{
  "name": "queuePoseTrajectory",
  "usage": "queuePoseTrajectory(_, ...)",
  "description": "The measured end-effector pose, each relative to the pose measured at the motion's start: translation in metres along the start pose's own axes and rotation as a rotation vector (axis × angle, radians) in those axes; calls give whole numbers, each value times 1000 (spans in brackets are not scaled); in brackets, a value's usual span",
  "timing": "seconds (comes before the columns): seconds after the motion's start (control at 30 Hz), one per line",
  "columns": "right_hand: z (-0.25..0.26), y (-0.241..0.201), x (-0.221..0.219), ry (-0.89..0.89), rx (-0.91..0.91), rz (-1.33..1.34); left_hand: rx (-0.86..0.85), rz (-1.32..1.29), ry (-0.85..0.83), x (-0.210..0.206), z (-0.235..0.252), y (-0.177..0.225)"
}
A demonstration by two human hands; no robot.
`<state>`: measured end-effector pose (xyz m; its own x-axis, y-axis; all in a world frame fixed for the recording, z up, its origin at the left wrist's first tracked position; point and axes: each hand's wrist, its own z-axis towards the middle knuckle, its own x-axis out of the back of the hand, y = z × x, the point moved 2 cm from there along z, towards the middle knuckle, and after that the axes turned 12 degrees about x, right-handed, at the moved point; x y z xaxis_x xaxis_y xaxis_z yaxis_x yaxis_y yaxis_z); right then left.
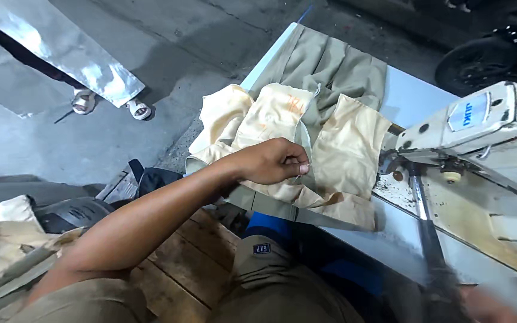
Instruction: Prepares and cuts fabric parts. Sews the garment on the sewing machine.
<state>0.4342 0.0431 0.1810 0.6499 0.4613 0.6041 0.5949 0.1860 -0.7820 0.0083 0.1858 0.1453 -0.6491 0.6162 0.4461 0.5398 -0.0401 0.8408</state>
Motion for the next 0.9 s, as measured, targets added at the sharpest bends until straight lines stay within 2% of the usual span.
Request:
queuePoseTrajectory(0.1,36,-45,-23,-108,205,-153,-6,47,-13,0,3,4)
queuePoseTrajectory(0.27,103,-41,-31,-96,429,-193,1,57,29,1,-2,6)
queuePoseTrajectory(0.4,127,-39,-30,-175,396,-148,-48,65,115,-2,-4,3)
queuePoseTrajectory(0.7,140,-38,-43,-224,384,-102,-46,74,63,-2,1,2)
queuePoseTrajectory(0.8,139,-37,-47,-192,440,-119,-60,78,81,-4,2,2)
queuePoseTrajectory(0.9,121,-33,-40,-94,498,-189,-97,41,169,0,-6,7)
